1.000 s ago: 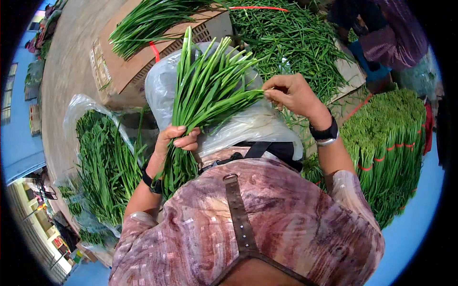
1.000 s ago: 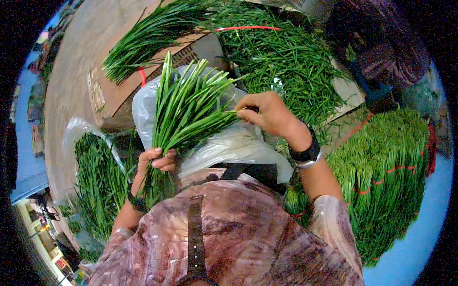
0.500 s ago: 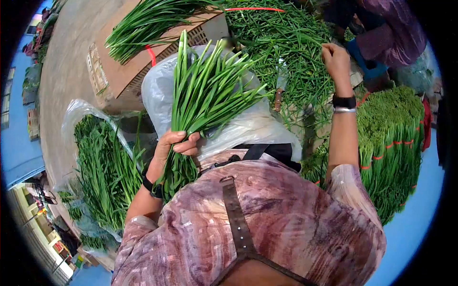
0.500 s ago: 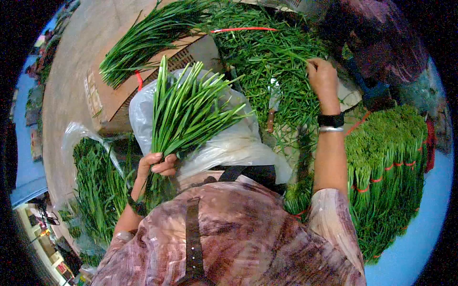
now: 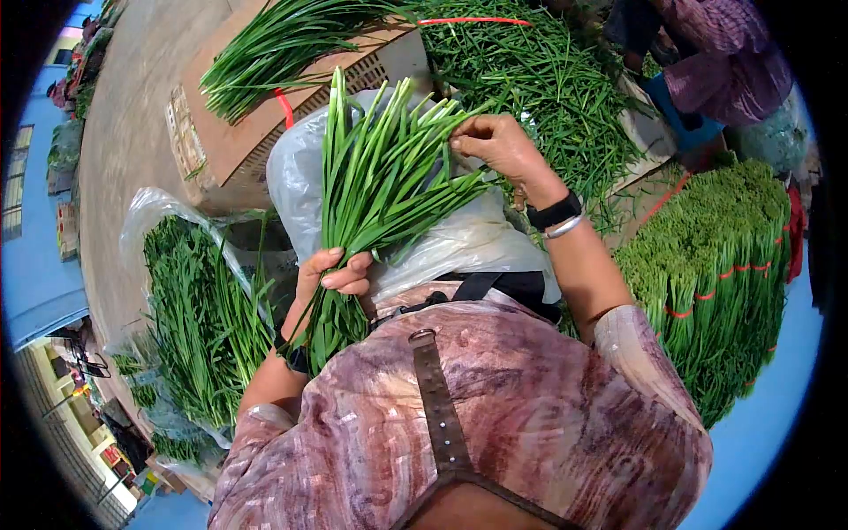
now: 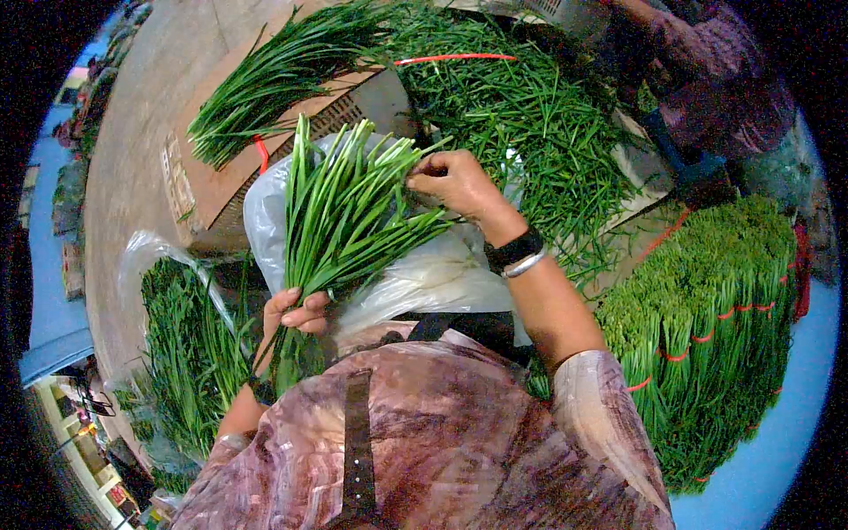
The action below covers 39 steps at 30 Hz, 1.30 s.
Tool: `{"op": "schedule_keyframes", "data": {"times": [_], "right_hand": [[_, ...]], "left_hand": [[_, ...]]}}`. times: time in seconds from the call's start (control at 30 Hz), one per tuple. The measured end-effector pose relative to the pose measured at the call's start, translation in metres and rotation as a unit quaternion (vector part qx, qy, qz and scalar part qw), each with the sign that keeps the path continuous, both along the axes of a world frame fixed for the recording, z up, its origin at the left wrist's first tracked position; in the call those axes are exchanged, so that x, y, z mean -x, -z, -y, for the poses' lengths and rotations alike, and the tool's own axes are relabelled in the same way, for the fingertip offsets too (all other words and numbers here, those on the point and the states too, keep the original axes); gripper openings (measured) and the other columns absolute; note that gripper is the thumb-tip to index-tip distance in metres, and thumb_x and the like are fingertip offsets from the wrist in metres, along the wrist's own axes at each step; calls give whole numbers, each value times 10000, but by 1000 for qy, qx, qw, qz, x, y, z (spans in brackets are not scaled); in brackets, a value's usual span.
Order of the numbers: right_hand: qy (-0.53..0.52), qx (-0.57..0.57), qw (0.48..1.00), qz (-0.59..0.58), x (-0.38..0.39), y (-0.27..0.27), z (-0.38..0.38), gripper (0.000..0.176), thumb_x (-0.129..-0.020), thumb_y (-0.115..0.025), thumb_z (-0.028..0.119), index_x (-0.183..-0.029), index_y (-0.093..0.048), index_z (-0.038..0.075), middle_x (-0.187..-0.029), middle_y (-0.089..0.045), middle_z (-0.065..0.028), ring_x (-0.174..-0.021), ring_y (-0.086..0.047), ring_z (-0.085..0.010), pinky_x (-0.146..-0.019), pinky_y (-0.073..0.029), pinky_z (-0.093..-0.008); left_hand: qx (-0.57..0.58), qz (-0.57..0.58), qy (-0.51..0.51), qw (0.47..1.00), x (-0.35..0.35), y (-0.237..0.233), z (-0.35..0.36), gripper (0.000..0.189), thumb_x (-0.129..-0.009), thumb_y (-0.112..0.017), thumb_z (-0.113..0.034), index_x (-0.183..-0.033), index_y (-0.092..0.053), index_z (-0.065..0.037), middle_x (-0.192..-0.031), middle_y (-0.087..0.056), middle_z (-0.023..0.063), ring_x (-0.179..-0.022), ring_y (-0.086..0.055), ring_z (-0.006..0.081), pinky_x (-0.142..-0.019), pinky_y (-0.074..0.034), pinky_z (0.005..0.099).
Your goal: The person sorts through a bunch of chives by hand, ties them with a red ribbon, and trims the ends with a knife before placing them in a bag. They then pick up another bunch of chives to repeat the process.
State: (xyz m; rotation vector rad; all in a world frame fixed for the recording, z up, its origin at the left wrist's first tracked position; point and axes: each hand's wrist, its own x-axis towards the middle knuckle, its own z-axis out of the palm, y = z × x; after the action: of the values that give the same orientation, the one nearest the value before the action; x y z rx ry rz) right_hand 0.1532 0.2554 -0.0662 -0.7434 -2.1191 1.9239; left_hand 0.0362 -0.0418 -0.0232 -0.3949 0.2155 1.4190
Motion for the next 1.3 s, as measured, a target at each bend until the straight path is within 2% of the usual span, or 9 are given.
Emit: {"op": "schedule_keyframes", "data": {"times": [0.37, 0.5, 0.57, 0.6, 0.7, 0.83, 1.07, 1.17, 1.3], "right_hand": [[28, 26, 993, -109, -23, -14, -17, 91, -788, -644, 102, -828, -639, 20, -878, -646, -32, -719, -571, -80, -596, -429, -205], [143, 3, 989, 42, -59, -24, -80, 95, -831, -581, 117, -832, -644, 45, -769, -659, -41, -636, -594, -64, -485, -389, -197], [305, -219, 923, 79, -79, -3, -119, 156, -823, -591, 129, -787, -628, -17, -625, -643, -88, -566, -635, -192, -560, -479, -305], [317, -383, 834, 240, -91, 3, -142, 162, -807, -607, 121, -855, -615, -33, -764, -656, -162, -688, -648, -281, -646, -497, -365], [308, -615, 703, 181, -92, 11, -138, 363, -739, -679, 149, -1065, -580, 26, -1107, -576, -184, -1057, -534, -322, -880, -435, -408], [50, -432, 897, -77, -29, -30, -48, 391, -738, -678, 125, -1109, -576, 52, -1078, -593, -149, -996, -559, -305, -859, -451, -369], [-66, -362, 925, -94, -21, -63, -31, 131, -781, -658, 86, -910, -667, 63, -753, -634, -104, -687, -615, -252, -620, -481, -314], [-87, -535, 824, -164, 4, -91, -41, 140, -802, -637, 115, -932, -659, 70, -774, -637, -99, -695, -610, -268, -623, -476, -341], [-62, -582, 804, -109, 57, -77, -62, 141, -816, -614, 162, -906, -648, 59, -774, -639, -94, -691, -608, -272, -609, -470, -340]], "left_hand": [[5, 0, -3, 1000, 2, -4, 2, 200, -862, -516, -194, -912, -441, -15, -544, -443, -38, -550, -408, 95, -502, -358, 227], [24, -6, 11, 1000, 2, -5, 2, 203, -851, -524, -196, -895, -444, -15, -540, -441, -41, -498, -377, 88, -492, -353, 236], [30, 9, 12, 999, 0, -9, 2, 202, -846, -528, -199, -886, -445, -19, -535, -438, -43, -499, -376, 89, -493, -350, 238], [17, 11, 11, 1000, 0, -8, 2, 197, -846, -519, -178, -891, -435, -6, -532, -431, -37, -499, -367, 87, -494, -346, 234], [7, 1, -4, 1000, 0, -3, 2, 189, -847, -498, -119, -932, -415, 29, -545, -423, -19, -490, -352, 76, -495, -338, 224], [59, -48, -40, 996, -2, -7, 2, 270, -848, -489, -61, -1079, -408, 52, -658, -447, 22, -469, -373, 49, -496, -333, 219], [64, -66, -59, 994, -8, -10, 4, 419, -826, -546, -43, -1215, -390, -10, -806, -473, 87, -474, -393, 28, -484, -324, 197], [26, -110, -34, 993, -6, -5, 1, 447, -820, -571, -60, -1225, -387, -22, -791, -489, 93, -450, -378, 27, -465, -311, 188], [48, -176, 26, 983, 1, -2, 4, 336, -821, -592, -111, -1101, -455, 14, -635, -476, 39, -410, -327, 26, -435, -282, 190]]}}
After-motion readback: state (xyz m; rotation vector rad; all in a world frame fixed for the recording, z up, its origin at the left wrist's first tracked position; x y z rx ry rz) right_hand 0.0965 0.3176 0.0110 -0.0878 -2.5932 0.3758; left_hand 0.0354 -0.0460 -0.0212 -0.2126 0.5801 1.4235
